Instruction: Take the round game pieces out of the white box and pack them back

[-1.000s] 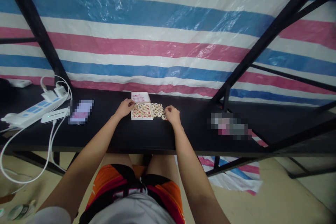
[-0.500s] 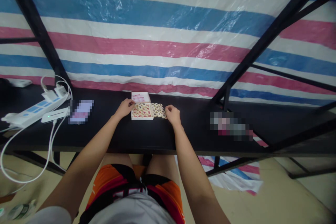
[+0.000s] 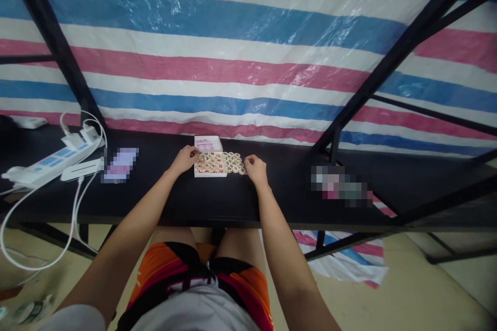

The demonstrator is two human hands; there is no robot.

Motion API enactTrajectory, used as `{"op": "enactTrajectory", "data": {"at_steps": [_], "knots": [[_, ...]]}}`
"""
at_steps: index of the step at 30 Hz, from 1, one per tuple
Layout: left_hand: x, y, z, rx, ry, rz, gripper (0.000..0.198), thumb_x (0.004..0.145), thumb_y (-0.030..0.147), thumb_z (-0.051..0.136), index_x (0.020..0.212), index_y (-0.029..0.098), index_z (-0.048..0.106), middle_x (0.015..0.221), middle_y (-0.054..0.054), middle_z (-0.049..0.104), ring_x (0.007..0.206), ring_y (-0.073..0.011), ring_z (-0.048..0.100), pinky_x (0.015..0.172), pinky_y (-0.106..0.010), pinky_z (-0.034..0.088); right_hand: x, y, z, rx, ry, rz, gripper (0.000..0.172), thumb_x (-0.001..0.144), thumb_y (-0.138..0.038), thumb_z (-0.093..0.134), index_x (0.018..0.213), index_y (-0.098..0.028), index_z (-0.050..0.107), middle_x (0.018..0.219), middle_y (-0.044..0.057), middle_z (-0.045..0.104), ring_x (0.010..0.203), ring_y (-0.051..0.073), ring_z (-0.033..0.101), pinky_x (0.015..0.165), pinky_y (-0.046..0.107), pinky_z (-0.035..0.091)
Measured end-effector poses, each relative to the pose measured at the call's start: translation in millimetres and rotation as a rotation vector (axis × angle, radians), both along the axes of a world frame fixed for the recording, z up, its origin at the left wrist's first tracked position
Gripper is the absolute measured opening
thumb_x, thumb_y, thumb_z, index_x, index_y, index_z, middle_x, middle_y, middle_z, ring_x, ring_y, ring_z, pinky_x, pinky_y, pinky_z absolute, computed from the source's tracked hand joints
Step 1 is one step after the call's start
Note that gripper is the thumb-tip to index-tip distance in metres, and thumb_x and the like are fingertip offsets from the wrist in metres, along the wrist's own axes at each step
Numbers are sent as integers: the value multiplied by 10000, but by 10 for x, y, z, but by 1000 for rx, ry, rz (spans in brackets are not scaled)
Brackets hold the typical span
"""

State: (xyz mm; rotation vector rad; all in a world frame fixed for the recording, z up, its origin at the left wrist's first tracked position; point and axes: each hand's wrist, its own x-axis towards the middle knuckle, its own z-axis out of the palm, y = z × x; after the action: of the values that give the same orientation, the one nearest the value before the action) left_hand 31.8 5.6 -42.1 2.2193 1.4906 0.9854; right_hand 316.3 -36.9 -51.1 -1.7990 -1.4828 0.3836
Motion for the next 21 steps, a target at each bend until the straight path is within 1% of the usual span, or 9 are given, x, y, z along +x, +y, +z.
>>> {"op": "enactTrajectory", "data": {"at_steps": [4, 10, 13, 17, 21], "knots": [[12, -15, 10, 5, -2, -18, 222, 792, 279, 533, 922, 167, 673, 876, -55, 565, 820, -180, 568, 815, -313, 457, -8, -3, 6, -10, 6, -7, 207, 805, -242, 473, 891, -194, 656, 840, 14, 679, 741, 132, 630, 754, 226, 486], [20, -9, -19, 47, 38, -42, 272, 797, 380, 563, 936, 185, 692, 964, -74, 575, 956, -222, 544, 943, -379, 413, 2, 16, -27, 22, 15, -2, 212, 797, -238, 473, 888, -194, 660, 836, 15, 672, 733, 135, 612, 747, 235, 479], [19, -1, -41, 60, 57, -61, 313, 804, 407, 546, 958, 183, 699, 965, -76, 580, 951, -222, 544, 942, -381, 416, 11, 29, -44, 46, 15, 1, 202, 791, -232, 478, 867, -194, 661, 824, 19, 667, 739, 145, 602, 753, 249, 471], [25, 6, -45, 64, 68, -70, 308, 791, 401, 554, 951, 185, 705, 943, -70, 586, 927, -215, 553, 922, -371, 433, 21, 49, -59, 134, -74, -29, 192, 774, -213, 487, 824, -177, 668, 841, 51, 648, 783, 166, 585, 795, 274, 453], [28, 7, -37, 73, 72, -89, 319, 784, 388, 560, 962, 167, 706, 936, -80, 590, 916, -213, 562, 929, -364, 431, 10, 65, -79, 204, -100, -17, 198, 769, -206, 481, 820, -167, 669, 830, 61, 625, 759, 167, 570, 793, 279, 449]]}}
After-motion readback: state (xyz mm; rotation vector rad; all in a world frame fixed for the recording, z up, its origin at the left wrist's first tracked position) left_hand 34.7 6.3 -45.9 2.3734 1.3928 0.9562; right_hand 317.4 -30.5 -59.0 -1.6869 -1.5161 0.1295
